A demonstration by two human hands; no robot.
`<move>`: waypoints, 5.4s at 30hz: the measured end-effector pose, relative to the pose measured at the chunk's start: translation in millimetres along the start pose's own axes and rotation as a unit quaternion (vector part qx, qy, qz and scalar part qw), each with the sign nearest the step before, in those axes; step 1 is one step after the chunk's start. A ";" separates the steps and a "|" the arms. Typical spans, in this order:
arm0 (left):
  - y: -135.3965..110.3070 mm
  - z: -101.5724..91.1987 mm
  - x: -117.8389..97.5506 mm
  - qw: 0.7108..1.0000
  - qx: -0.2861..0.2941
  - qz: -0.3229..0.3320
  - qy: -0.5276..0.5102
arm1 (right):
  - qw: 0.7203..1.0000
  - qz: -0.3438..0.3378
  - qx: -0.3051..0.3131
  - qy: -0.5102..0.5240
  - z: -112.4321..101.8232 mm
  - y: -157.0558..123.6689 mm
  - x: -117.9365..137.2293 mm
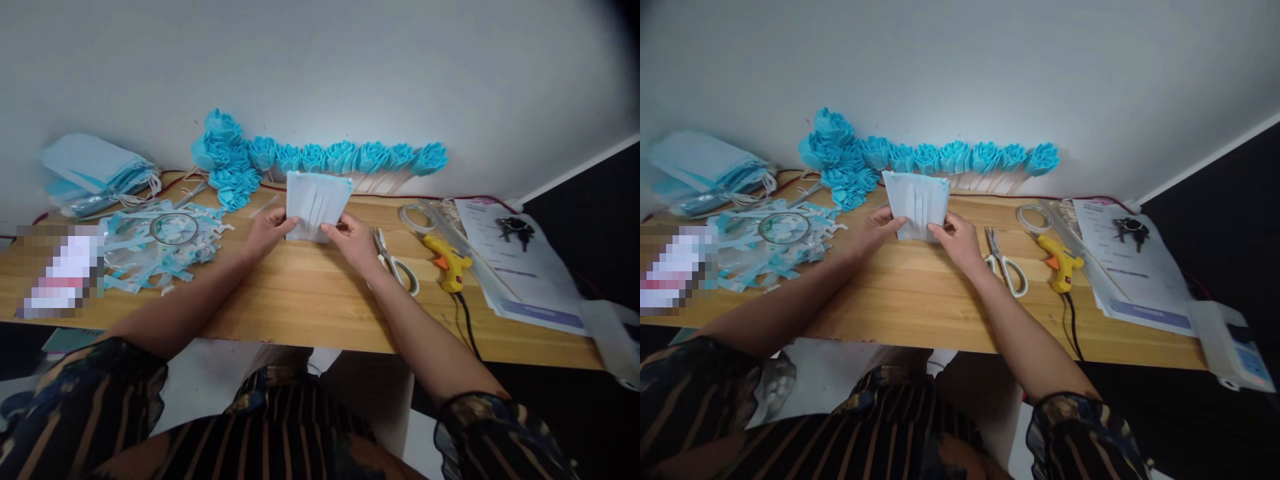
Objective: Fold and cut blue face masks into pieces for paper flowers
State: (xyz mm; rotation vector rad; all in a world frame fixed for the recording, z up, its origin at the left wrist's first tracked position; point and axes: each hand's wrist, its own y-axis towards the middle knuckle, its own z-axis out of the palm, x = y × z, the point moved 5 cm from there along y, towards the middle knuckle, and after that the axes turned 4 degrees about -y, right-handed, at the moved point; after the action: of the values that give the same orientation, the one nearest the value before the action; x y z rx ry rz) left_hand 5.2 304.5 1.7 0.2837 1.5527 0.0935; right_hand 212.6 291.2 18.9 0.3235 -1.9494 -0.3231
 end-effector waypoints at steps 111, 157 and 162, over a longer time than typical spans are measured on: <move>10.2 3.1 7.6 0.995 0.068 0.076 -0.022 | 1.000 -0.004 0.022 -0.016 1.7 3.6 -0.3; 5.8 0.9 29.6 0.999 0.031 -0.017 0.002 | 0.999 0.007 0.025 -0.027 6.3 -1.3 1.4; 3.8 -0.4 25.5 0.999 0.019 -0.019 0.017 | 0.999 0.013 0.034 -0.024 5.9 -1.0 1.2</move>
State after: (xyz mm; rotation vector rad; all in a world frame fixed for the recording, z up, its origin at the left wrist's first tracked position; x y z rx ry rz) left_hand 5.8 314.3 -22.1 0.2848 1.5951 0.0390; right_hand 206.8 290.3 17.3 0.3368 -2.0128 -0.2508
